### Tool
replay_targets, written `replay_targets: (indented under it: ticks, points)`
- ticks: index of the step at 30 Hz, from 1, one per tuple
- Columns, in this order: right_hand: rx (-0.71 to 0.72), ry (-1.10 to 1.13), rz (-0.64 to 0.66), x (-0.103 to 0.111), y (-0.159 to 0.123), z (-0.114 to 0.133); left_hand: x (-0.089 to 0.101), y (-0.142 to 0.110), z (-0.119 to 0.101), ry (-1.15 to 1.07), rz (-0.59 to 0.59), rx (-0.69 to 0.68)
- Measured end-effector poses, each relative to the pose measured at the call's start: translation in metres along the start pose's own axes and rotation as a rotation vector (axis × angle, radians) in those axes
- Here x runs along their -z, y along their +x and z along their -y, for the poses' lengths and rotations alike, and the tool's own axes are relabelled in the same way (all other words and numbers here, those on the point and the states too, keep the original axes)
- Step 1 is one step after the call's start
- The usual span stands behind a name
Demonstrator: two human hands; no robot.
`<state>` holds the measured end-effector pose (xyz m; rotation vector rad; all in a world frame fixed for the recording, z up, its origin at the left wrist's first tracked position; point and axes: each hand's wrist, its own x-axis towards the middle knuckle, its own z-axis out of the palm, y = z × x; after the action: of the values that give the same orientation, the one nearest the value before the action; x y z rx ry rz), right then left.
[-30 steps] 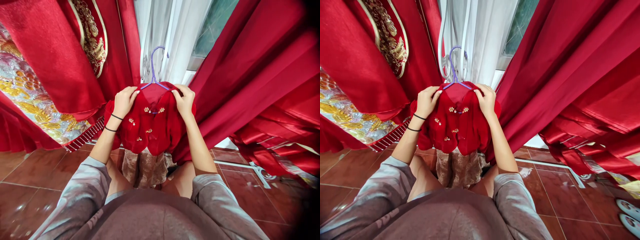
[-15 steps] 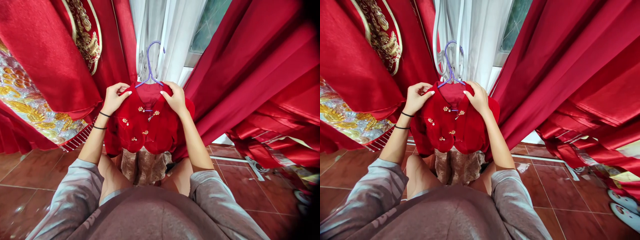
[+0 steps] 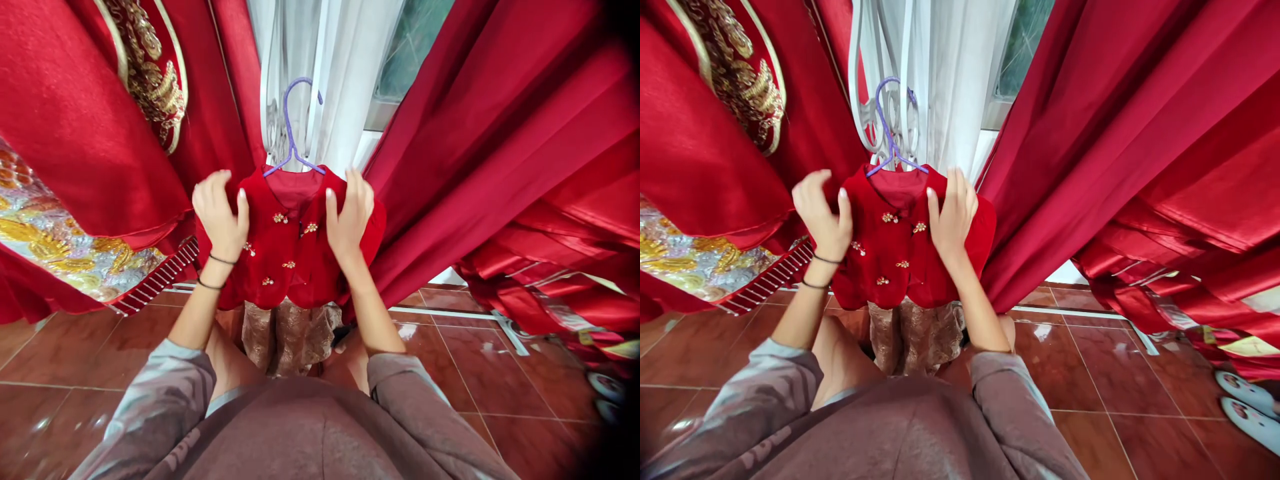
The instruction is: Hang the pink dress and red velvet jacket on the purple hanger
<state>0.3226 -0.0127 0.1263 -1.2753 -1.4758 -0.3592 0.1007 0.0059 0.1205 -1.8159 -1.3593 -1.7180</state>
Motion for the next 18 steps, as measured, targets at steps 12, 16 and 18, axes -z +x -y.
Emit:
replay_targets:
  ticks: [12,16,18]
  points:
    - [-0.363,0.268,0.208,-0.026,-0.156,-0.023,-0.038,-0.101,-0.032,0.172,0.367,0.222]
    - [-0.515,0.445,0.068,0.008,-0.139,-0.020,-0.031,-0.092,-0.026,0.247,0.543,0.216]
    - [-0.498,0.454,0.093,0.016,-0.139,-0.012,-0.030,-0.090,-0.032,0.280,0.538,0.241]
